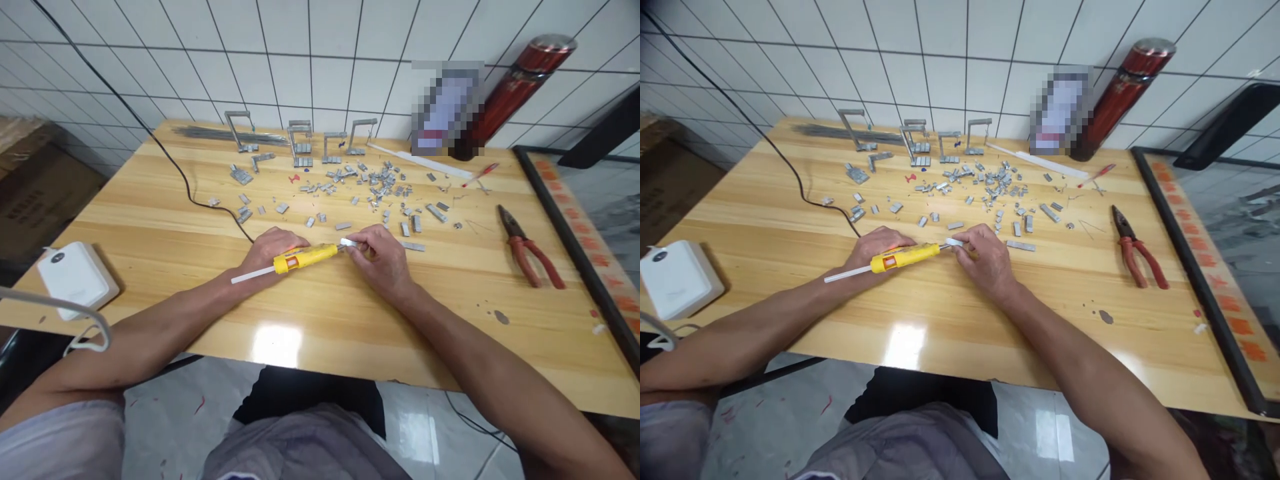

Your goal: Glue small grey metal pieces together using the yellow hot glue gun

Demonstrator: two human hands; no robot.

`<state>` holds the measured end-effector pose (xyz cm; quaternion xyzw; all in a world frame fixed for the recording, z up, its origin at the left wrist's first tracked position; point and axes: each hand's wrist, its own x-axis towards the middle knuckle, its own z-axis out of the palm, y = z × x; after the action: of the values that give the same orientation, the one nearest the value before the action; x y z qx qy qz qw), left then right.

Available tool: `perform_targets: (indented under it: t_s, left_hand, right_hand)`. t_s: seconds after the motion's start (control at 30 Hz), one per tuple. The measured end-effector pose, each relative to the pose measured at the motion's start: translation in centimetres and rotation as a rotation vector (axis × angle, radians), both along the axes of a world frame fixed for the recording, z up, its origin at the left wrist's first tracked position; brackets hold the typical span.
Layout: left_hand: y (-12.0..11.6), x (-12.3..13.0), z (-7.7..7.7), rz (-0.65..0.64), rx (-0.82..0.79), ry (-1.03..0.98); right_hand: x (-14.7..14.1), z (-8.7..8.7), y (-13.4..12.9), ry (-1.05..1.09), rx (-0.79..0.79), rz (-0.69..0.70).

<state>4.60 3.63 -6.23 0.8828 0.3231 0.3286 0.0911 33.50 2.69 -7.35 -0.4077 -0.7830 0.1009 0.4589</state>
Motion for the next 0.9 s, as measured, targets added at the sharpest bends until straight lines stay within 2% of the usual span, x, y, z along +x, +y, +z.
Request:
perform_targets:
  t_s: [0.13,0.33,0.53,0.67,0.9]
  left_hand:
    - [0.11,0.02,-0.31,-0.03,-0.019,0.0]
    - [0.02,-0.16,-0.67,0.005,-0.008,0.01]
    - [-0.14,-0.25,-0.23,0.006,-0.09,0.057]
    - [-0.3,-0.4,0.16,-0.004,-0.069,0.037]
    - [-0.33,-0.48,-0.12,0.026,-0.123,0.037]
  right_hand:
    - [0.17,0.22,-0.24,-0.025,-0.004,0.008]
    - [0.22,0.49,-0.43,-0.03,-0.02,-0.007]
    - [0.25,0.77,-0.43,-0.045,-0.015,-0.004]
    - [0.28,0.74,-0.55,-0.034,-0.04,-0.008]
    - [0.29,0.7,-0.6,-0.028,-0.048,-0.019]
